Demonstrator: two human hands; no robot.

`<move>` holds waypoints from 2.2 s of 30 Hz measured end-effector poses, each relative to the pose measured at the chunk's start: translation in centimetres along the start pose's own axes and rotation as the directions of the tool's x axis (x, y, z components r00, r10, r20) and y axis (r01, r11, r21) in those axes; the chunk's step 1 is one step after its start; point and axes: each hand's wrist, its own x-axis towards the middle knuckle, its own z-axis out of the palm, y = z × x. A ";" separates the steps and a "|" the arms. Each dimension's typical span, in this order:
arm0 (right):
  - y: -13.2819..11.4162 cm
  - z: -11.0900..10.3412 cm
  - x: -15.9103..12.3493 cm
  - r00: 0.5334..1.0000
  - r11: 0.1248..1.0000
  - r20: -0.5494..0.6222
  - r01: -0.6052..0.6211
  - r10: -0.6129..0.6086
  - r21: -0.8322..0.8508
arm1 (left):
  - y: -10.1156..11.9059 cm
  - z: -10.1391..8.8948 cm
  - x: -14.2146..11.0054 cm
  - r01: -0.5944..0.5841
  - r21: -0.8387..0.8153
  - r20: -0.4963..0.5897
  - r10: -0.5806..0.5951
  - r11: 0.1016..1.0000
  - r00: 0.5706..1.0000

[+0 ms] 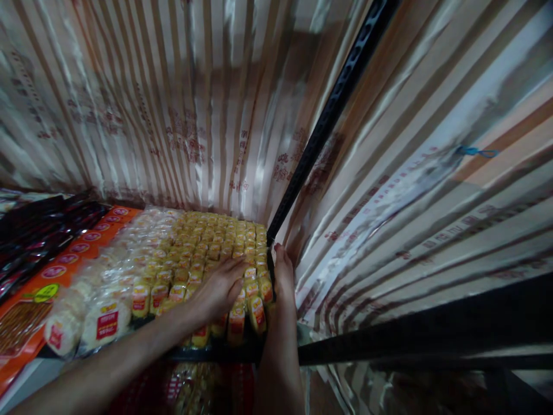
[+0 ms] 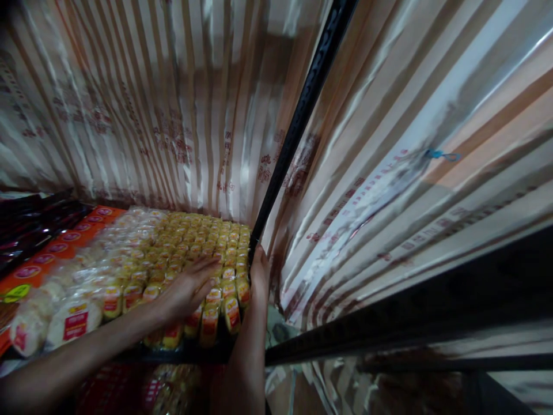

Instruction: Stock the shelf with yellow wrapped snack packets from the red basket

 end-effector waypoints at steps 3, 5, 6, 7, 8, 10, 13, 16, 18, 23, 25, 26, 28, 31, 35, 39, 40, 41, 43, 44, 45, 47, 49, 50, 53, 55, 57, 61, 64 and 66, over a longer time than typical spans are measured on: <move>-1.3 -0.9 -3.1 0.993 0.999 -0.121 0.008 -0.012 -0.033 | 2.1 0.7 -3.0 -0.038 -0.198 -0.035 0.032 0.979 0.999; -1.8 -1.7 -5.8 0.971 0.994 -0.220 0.081 -0.093 -0.067 | 3.3 1.4 -5.1 -0.059 -0.299 -0.034 0.051 0.952 0.998; -1.8 -2.2 -7.2 0.964 0.989 -0.237 0.097 -0.122 -0.115 | 3.8 1.7 -6.1 -0.062 -0.340 -0.027 0.056 0.938 0.998; -1.7 -2.7 -8.7 0.963 0.981 -0.230 0.100 -0.138 -0.169 | 4.2 2.1 -7.0 -0.054 -0.373 -0.018 0.051 0.926 0.999; -1.6 -3.2 -10.1 0.971 0.972 -0.193 0.100 -0.142 -0.212 | 4.5 2.4 -7.9 -0.033 -0.399 -0.011 0.031 0.917 0.999; -0.9 -4.2 -12.8 0.983 0.942 -0.045 0.157 -0.179 -0.297 | 4.8 3.2 -9.6 0.035 -0.427 0.005 -0.037 0.904 0.999; 0.4 -5.1 -16.3 0.941 0.855 0.060 0.328 -0.333 -0.403 | 4.9 4.2 -12.4 0.162 -0.430 0.108 -0.128 0.888 0.986; 1.3 -5.5 -18.5 0.898 0.785 0.113 0.428 -0.425 -0.447 | 5.1 5.0 -15.6 0.293 -0.366 0.248 -0.211 0.883 0.945; 1.3 -5.5 -19.0 0.896 0.750 0.129 0.428 -0.425 -0.504 | 5.3 5.3 -17.6 0.353 -0.345 0.301 -0.253 0.870 0.919; 0.1 -5.2 -18.0 0.918 0.678 0.184 0.385 -0.351 -0.626 | 5.9 5.0 -20.8 0.406 -0.328 0.351 -0.289 0.853 0.891; -0.4 -4.9 -17.4 0.934 0.660 0.208 0.352 -0.290 -0.664 | 5.9 4.7 -21.4 0.426 -0.310 0.340 -0.320 0.850 0.884; -0.6 -4.8 -17.2 0.942 0.652 0.215 0.335 -0.259 -0.680 | 5.9 4.5 -21.6 0.432 -0.306 0.332 -0.330 0.849 0.884; -1.0 -4.5 -16.9 0.952 0.636 0.222 0.306 -0.211 -0.708 | 5.9 4.3 -21.9 0.426 -0.307 0.320 -0.329 0.851 0.888; -1.1 -4.2 -16.7 0.957 0.616 0.231 0.291 -0.177 -0.732 | 5.9 4.2 -22.2 0.403 -0.298 0.307 -0.313 0.865 0.899; -1.0 -4.3 -16.9 0.955 0.644 0.203 0.297 -0.217 -0.705 | 5.9 4.0 -21.8 0.375 -0.311 0.288 -0.289 0.873 0.913; -1.5 -4.6 -17.1 0.951 0.754 0.152 0.307 -0.269 -0.581 | 5.6 3.5 -19.6 0.350 -0.376 0.223 -0.283 0.858 0.933; -1.8 -4.6 -17.0 0.952 0.785 0.145 0.303 -0.268 -0.540 | 5.5 3.4 -18.7 0.349 -0.400 0.188 -0.297 0.847 0.936; -2.1 -4.6 -16.9 0.954 0.812 0.137 0.298 -0.265 -0.502 | 5.4 3.2 -17.5 0.353 -0.423 0.147 -0.322 0.834 0.935; -2.7 -4.5 -16.4 0.960 0.851 0.110 0.280 -0.258 -0.445 | 5.0 2.8 -14.6 0.368 -0.488 0.083 -0.378 0.791 0.922; -3.0 -4.4 -16.2 0.962 0.864 0.096 0.274 -0.257 -0.423 | 4.8 2.6 -12.9 0.365 -0.520 0.063 -0.392 0.772 0.918; -3.4 -4.2 -15.8 0.962 0.873 0.084 0.270 -0.258 -0.407 | 4.7 2.4 -11.1 0.360 -0.538 0.008 -0.422 0.762 0.907; -3.9 -3.9 -15.1 0.962 0.880 0.064 0.270 -0.267 -0.392 | 4.3 2.2 -7.2 0.350 -0.535 -0.049 -0.442 0.769 0.896; -4.4 -3.5 -14.4 0.958 0.871 0.050 0.279 -0.284 -0.403 | 3.9 2.2 -3.4 0.358 -0.498 -0.077 -0.452 0.790 0.889; -4.5 -3.4 -14.0 0.956 0.864 0.048 0.284 -0.291 -0.416 | 3.7 2.2 -1.8 0.346 -0.473 -0.113 -0.445 0.811 0.888; -4.7 -3.0 -12.7 0.946 0.846 0.057 0.310 -0.318 -0.434 | 3.3 2.4 2.3 0.308 -0.402 -0.096 -0.374 0.862 0.923; -4.5 -2.8 -11.7 0.937 0.843 0.056 0.335 -0.344 -0.421 | 3.2 2.3 4.3 0.322 -0.356 -0.061 -0.366 0.877 0.929; -4.1 -2.5 -10.5 0.938 0.853 0.033 0.328 -0.345 -0.406 | 3.0 1.9 6.2 0.332 -0.327 -0.078 -0.376 0.885 0.923; -2.9 -2.0 -7.8 0.977 0.898 0.042 0.211 -0.211 -0.385 | 2.1 0.9 10.0 0.300 -0.296 -0.219 -0.370 0.907 0.903; -2.1 -1.6 -5.8 0.991 0.929 0.123 0.086 -0.044 -0.361 | 1.5 1.0 12.8 0.263 -0.251 -0.261 -0.326 0.932 0.909; -1.8 -1.3 -4.9 0.987 0.942 0.159 0.036 0.019 -0.334 | 1.3 1.6 14.2 0.232 -0.206 -0.248 -0.280 0.951 0.928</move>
